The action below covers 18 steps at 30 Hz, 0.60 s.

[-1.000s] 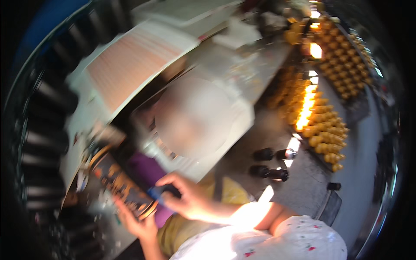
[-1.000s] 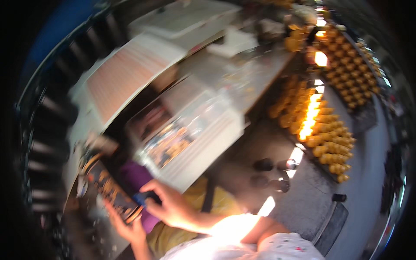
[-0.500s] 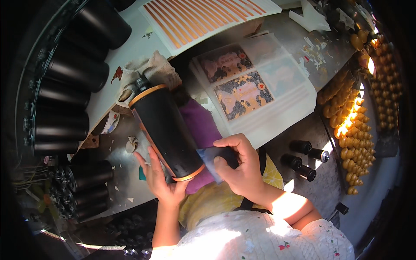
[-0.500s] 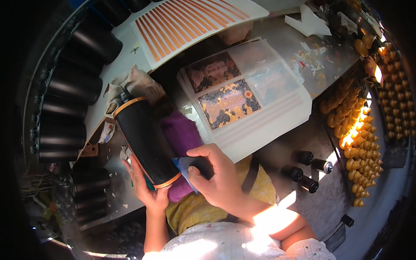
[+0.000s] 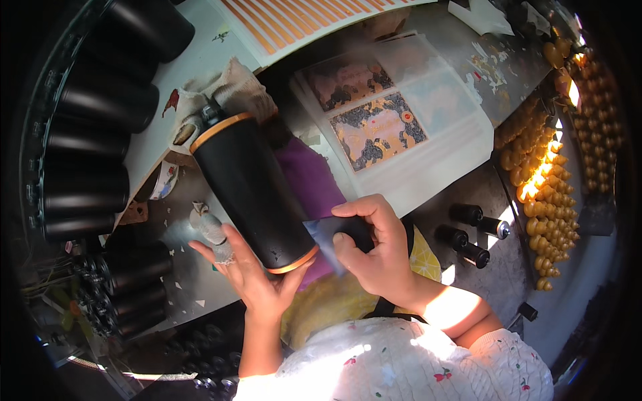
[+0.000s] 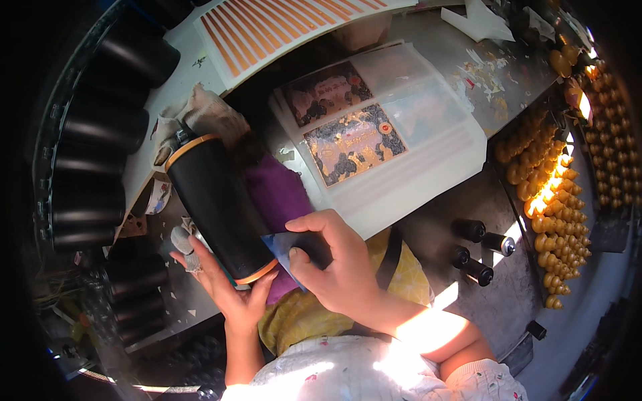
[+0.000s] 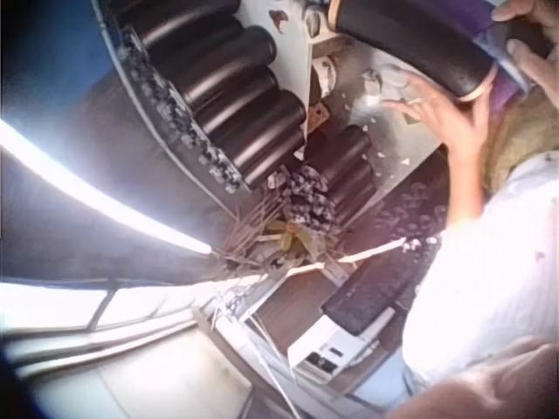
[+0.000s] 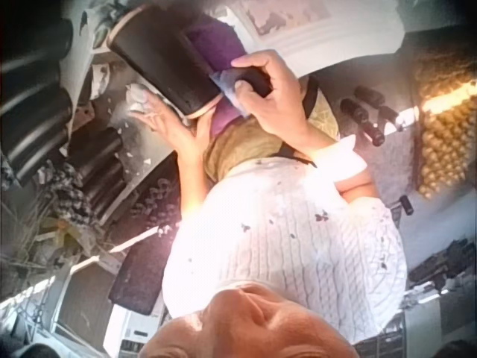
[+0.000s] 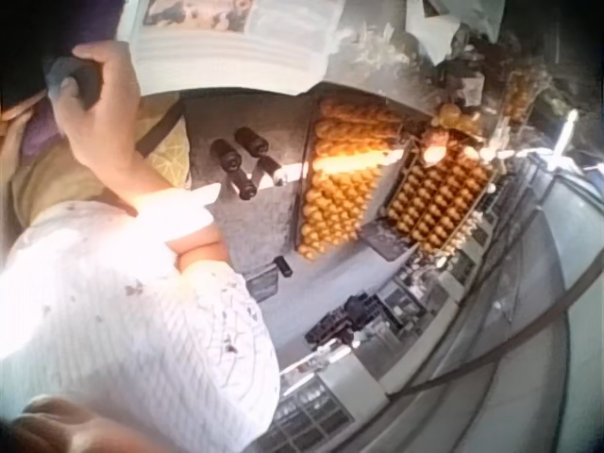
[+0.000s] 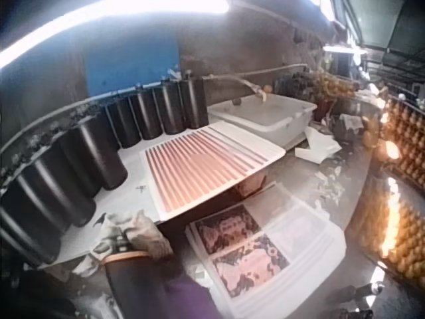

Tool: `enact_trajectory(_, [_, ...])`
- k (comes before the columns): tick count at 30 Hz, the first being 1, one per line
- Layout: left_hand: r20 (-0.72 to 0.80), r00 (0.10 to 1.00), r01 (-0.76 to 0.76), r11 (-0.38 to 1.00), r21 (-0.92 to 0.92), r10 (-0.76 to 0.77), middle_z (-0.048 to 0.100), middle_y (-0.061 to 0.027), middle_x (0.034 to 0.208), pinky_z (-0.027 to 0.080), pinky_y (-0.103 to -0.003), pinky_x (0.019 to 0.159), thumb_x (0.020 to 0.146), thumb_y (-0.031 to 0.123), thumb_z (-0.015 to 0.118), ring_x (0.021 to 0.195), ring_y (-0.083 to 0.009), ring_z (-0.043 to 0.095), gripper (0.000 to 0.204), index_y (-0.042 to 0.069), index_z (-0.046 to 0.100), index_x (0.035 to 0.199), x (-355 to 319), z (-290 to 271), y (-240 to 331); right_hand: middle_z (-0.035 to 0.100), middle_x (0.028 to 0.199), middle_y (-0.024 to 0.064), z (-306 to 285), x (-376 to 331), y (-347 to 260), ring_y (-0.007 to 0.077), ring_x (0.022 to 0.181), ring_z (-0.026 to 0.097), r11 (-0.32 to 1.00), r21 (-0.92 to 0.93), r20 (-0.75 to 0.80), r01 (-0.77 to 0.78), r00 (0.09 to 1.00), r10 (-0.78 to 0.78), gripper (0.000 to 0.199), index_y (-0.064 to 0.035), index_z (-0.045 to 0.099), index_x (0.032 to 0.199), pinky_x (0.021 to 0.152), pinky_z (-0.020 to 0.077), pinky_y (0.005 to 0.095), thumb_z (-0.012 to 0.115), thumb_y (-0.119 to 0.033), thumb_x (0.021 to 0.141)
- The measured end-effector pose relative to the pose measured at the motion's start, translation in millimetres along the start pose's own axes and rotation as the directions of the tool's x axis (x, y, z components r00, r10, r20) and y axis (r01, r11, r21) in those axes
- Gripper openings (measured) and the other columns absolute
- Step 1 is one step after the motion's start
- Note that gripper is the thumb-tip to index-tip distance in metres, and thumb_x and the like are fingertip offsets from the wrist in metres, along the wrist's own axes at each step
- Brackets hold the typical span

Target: The person applies a printed label to a black cylindrical can, smoothing it out with a blue plastic scraper. They then apply a thin orange strip around the top rim of the can, pressing it down by hand. The process is repeated for a second can.

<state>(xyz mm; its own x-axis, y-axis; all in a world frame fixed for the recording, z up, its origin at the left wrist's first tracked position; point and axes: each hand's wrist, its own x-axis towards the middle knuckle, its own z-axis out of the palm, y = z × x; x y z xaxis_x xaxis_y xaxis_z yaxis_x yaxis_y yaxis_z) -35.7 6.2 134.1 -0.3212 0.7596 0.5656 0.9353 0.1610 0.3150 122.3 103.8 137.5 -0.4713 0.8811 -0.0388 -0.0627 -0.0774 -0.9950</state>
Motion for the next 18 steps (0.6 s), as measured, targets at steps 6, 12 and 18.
enact_trajectory(6, [0.195, 0.980, 0.051, 0.998, -0.030, -0.044, 0.063, -0.0203, 0.125, 0.001, -0.063, 0.119, 0.091, 0.051, 0.063, 0.127, -0.0337, 0.056, 0.090, -0.013, 0.033, 0.147, -16.5, -5.4, -23.8, 0.059, 0.098, 0.0023, -2.2, 2.0, 3.7, 0.0041, 0.084, 0.054, 0.983, -0.098, 0.040, 0.153, 0.988, -0.149, 0.034, -0.0008, 0.053, 0.116, 0.073, 0.0456, 0.0208, 0.062, 0.009, 0.084])
enact_trajectory(12, [0.160, 0.987, 0.020, 0.999, 0.031, -0.024, 0.057, -0.0225, 0.136, 0.001, -0.064, 0.119, 0.090, 0.048, 0.066, 0.128, -0.0364, 0.055, 0.091, -0.012, 0.030, 0.148, 3.9, -7.6, 4.7, 0.060, 0.098, 0.0027, -4.8, 3.2, -0.8, 0.0051, 0.085, 0.055, 0.993, -0.053, 0.043, 0.102, 0.994, -0.100, 0.034, -0.0009, 0.055, 0.115, 0.075, 0.0448, 0.0209, 0.063, 0.008, 0.084])
enact_trajectory(18, [0.070, 0.997, 0.044, 0.990, -0.131, -0.035, 0.066, -0.0209, 0.121, 0.006, -0.066, 0.118, 0.097, 0.049, 0.057, 0.114, -0.0369, 0.064, 0.084, -0.015, 0.033, 0.147, -11.9, 4.8, -20.3, 0.066, 0.102, 0.0130, -8.4, 5.3, -11.4, 0.0254, 0.092, 0.066, 0.984, -0.174, 0.002, 0.045, 0.999, -0.045, 0.030, -0.0013, 0.061, 0.114, 0.084, 0.0508, 0.0323, 0.063, -0.001, 0.084])
